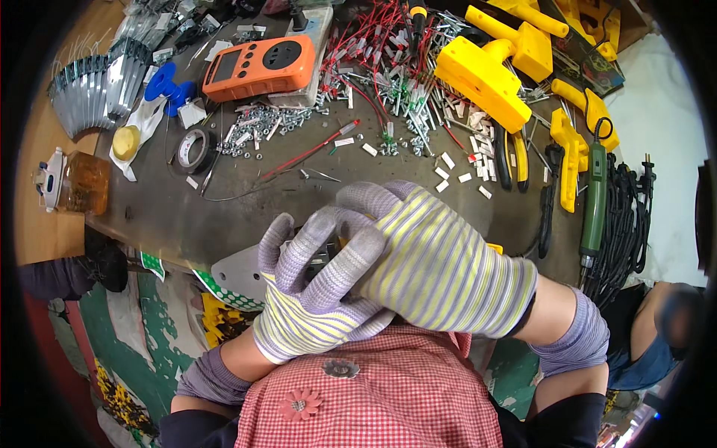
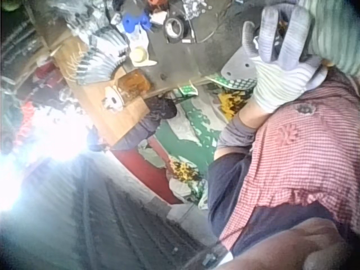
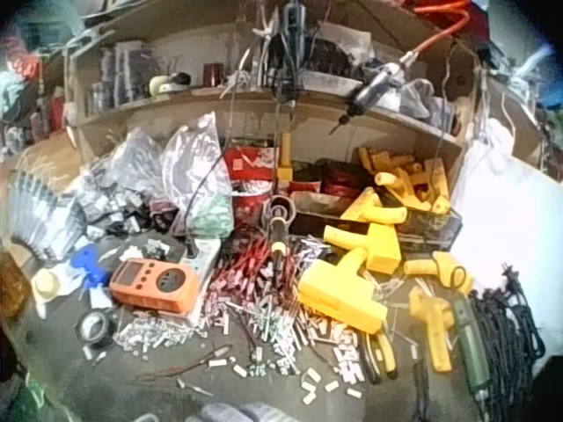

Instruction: The person assembles a handheld tool by soldering wires with a soldering iron, placing internal components and wiring into the plastic handle casing, fitting the cover onto the handle, and driving screws using a power screwdriver.

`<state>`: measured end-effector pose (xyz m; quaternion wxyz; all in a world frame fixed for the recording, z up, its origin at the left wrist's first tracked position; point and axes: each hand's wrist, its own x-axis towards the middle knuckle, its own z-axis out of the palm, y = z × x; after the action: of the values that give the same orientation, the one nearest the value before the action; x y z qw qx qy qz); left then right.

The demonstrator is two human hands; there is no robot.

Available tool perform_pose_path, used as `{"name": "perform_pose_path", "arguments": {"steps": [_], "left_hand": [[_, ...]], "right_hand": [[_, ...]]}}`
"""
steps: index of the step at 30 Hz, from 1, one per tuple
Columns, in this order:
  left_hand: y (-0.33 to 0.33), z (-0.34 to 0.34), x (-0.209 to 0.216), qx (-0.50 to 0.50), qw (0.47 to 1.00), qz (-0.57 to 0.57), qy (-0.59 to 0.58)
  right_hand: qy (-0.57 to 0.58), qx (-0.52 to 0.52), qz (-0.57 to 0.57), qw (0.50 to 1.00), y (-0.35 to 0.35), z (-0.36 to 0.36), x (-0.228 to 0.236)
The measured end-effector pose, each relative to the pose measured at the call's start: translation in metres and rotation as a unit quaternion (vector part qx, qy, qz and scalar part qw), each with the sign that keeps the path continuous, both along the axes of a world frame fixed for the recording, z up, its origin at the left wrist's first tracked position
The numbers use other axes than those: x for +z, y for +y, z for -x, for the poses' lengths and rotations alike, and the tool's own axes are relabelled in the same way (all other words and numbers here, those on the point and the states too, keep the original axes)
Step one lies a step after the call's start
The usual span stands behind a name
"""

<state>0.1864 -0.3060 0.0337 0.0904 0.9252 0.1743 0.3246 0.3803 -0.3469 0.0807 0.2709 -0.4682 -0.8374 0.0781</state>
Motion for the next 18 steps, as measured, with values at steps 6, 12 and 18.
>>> {"name": "perform_pose_path", "arguments": {"steps": [6, 12, 18], "left_hand": [[0.003, -0.004, 0.01, 0.004, 0.997, 0.064, 0.031], [0.009, -0.002, 0.011, -0.036, 0.994, -0.036, 0.097], [0.008, -0.005, 0.014, -0.02, 0.992, -0.039, 0.12]], "right_hand": [[-0.074, 0.002, 0.002, 0.997, 0.001, 0.007, -0.004], [0.024, 0.046, 0.026, 0.998, 0.005, -0.022, 0.019], [-0.029, -0.097, 0.075, 0.992, 0.0, -0.029, 0.034]]}}
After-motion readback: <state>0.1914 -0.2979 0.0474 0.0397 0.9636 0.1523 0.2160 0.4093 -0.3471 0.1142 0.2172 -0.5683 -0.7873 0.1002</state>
